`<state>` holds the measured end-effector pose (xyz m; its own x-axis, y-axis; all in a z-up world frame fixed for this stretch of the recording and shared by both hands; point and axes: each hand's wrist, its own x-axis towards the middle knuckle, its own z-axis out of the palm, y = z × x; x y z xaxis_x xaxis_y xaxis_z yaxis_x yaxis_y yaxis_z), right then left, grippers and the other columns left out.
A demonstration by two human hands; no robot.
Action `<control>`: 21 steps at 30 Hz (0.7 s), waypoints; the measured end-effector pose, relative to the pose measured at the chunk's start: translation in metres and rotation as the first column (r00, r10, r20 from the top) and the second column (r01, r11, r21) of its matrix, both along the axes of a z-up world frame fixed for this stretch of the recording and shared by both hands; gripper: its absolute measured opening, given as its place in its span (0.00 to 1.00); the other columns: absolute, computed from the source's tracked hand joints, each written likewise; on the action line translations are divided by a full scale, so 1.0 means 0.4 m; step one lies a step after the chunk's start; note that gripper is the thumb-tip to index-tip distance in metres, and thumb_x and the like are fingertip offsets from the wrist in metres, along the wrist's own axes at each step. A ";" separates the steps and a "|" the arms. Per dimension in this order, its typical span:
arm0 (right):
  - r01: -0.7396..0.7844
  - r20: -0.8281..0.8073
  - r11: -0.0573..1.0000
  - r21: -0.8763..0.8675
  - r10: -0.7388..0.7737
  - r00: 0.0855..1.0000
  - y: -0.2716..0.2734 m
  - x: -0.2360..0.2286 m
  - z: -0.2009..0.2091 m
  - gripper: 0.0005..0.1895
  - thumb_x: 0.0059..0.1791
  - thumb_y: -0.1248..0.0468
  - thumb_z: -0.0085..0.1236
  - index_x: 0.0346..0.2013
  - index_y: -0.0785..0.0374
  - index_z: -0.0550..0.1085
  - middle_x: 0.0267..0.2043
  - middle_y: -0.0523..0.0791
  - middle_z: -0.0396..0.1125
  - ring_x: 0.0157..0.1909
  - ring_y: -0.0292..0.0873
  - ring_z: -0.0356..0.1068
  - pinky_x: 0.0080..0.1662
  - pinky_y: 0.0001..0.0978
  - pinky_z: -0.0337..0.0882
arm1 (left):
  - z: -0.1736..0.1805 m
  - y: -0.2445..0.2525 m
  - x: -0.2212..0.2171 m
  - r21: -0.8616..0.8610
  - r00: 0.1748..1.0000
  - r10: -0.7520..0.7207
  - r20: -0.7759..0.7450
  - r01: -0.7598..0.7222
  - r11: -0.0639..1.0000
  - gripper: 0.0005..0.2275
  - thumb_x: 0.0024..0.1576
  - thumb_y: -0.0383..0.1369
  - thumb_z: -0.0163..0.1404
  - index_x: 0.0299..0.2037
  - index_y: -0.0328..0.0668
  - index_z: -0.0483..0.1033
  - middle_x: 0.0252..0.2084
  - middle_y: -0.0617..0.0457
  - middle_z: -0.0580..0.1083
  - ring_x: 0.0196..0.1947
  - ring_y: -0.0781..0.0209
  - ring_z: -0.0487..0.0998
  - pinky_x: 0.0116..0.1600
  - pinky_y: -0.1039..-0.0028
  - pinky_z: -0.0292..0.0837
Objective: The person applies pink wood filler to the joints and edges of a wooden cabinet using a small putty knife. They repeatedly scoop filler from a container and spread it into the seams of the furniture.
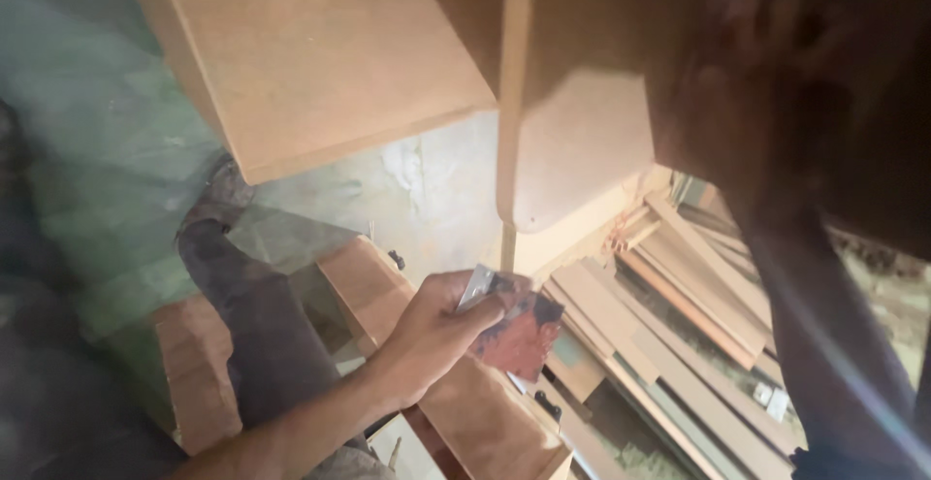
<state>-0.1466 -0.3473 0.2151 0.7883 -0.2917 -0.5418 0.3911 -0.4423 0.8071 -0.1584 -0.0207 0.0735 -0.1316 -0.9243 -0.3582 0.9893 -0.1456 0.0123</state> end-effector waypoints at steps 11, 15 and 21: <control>-0.127 -0.119 0.986 -0.107 0.114 0.986 0.154 -0.339 -0.008 0.32 0.53 0.56 0.54 0.71 0.63 0.69 0.61 0.46 0.62 0.62 0.46 0.63 0.63 0.52 0.62 | 0.033 0.050 0.124 -0.053 0.984 0.178 -0.003 -0.178 0.983 0.15 0.61 0.33 0.50 0.54 0.30 0.76 0.44 0.53 0.81 0.42 0.69 0.82 0.45 0.78 0.80; 0.204 0.035 0.979 0.017 -0.204 0.978 0.278 -0.316 0.000 0.40 0.47 0.57 0.57 0.74 0.60 0.60 0.58 0.48 0.63 0.62 0.48 0.63 0.60 0.53 0.62 | 0.038 0.108 0.186 -0.015 0.948 0.303 0.100 -0.303 0.953 0.14 0.64 0.32 0.51 0.54 0.27 0.79 0.41 0.50 0.80 0.37 0.68 0.77 0.40 0.78 0.73; 0.190 0.355 0.638 0.746 -0.623 0.697 0.554 -0.215 0.034 0.46 0.49 0.65 0.63 0.76 0.72 0.52 0.56 0.58 0.60 0.57 0.57 0.61 0.57 0.54 0.62 | 0.068 0.164 0.253 0.077 0.925 0.337 0.176 -0.354 0.932 0.14 0.62 0.32 0.51 0.54 0.29 0.78 0.40 0.50 0.80 0.37 0.66 0.79 0.41 0.76 0.76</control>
